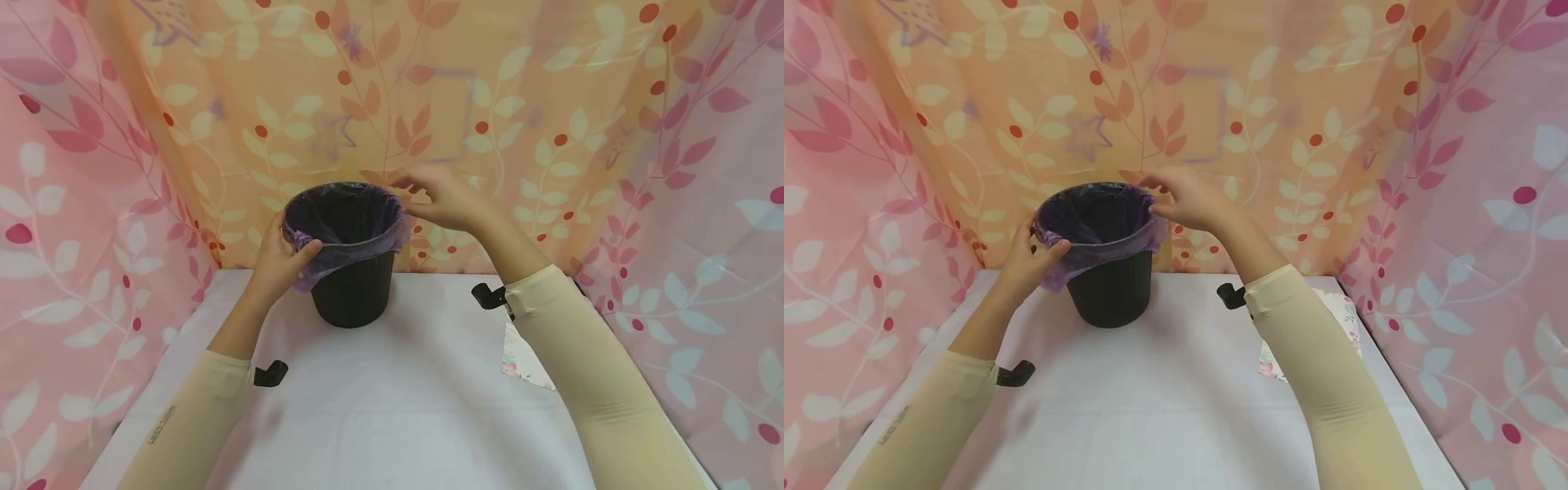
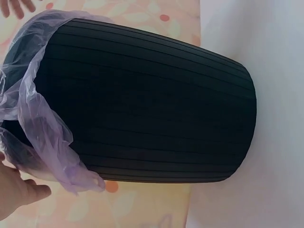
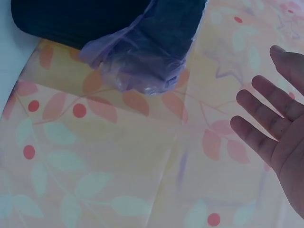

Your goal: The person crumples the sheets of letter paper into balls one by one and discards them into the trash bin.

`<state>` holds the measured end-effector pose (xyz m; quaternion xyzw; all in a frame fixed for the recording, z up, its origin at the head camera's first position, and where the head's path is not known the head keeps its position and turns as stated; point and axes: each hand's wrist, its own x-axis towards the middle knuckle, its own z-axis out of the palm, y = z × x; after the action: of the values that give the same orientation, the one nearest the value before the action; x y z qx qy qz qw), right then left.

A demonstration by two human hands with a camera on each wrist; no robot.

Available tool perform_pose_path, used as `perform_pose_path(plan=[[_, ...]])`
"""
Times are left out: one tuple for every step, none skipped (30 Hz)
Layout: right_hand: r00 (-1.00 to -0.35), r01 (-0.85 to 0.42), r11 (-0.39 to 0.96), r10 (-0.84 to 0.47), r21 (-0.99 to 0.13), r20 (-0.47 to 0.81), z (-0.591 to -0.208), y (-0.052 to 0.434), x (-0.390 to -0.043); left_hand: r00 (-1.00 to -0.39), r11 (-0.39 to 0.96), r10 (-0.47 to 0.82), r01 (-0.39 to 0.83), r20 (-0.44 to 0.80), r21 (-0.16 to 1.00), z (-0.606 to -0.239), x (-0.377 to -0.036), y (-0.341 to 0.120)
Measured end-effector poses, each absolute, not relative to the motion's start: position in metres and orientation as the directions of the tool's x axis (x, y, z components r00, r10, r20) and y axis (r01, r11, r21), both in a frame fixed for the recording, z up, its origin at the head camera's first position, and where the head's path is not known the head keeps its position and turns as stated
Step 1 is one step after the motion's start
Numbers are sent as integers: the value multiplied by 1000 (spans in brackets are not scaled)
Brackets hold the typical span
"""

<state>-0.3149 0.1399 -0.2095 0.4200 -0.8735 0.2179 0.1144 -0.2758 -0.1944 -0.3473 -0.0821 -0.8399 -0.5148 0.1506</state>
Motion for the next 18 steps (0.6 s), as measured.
perform_pose_path(plan=[[-617,-787,547,-685,-285,389,-211,143,-314,-941,454,-21,291,337,842,-348,-275,-195],[-616,-787,546,-683,-287,391,-212,145,-313,-941,457,-27,288,336,842,-349,-274,-196],[-617,-787,545,-682,-288,393,-214,148,-311,-939,465,-32,289,342,837,-349,-272,-196],[-621,-784,549,-679,-290,392,-214,151,-310,-937,476,-39,289,348,831,-350,-271,-196],[-629,-777,557,-673,-292,389,-215,153,-308,-932,486,-44,295,360,823,-350,-269,-196],[-628,-778,555,-673,-295,391,-216,156,-306,-926,501,-52,301,375,811,-350,-267,-196],[-632,-774,562,-667,-290,395,-217,159,-305,-919,511,-59,308,390,803,-351,-265,-196],[-632,-775,562,-664,-290,400,-218,162,-304,-910,521,-68,317,409,793,-351,-263,-195],[-629,-777,559,-662,-291,407,-219,164,-303,-901,528,-76,327,427,783,-351,-261,-194],[-628,-778,557,-660,-291,413,-220,167,-301,-888,534,-83,343,452,773,-352,-259,-193],[-627,-778,557,-657,-291,419,-222,170,-300,-874,540,-90,361,478,761,-352,-257,-191],[-625,-779,557,-654,-288,426,-224,173,-299,-857,543,-95,381,506,748,-353,-254,-188],[-627,-777,559,-649,-288,431,-226,177,-298,-841,545,-99,402,532,736,-353,-251,-185],[-628,-776,559,-645,-292,435,-227,180,-295,-820,549,-99,427,564,718,-354,-249,-182],[-632,-773,562,-639,-295,439,-229,183,-293,-801,550,-97,452,591,702,-355,-246,-178],[-638,-768,568,-631,-296,441,-230,187,-291,-780,551,-93,478,619,685,-355,-242,-174],[-643,-763,572,-623,-302,446,-231,190,-288,-760,549,-86,503,644,667,-356,-238,-169],[-648,-758,577,-615,-304,450,-231,193,-285,-739,548,-76,530,669,648,-356,-234,-165]])
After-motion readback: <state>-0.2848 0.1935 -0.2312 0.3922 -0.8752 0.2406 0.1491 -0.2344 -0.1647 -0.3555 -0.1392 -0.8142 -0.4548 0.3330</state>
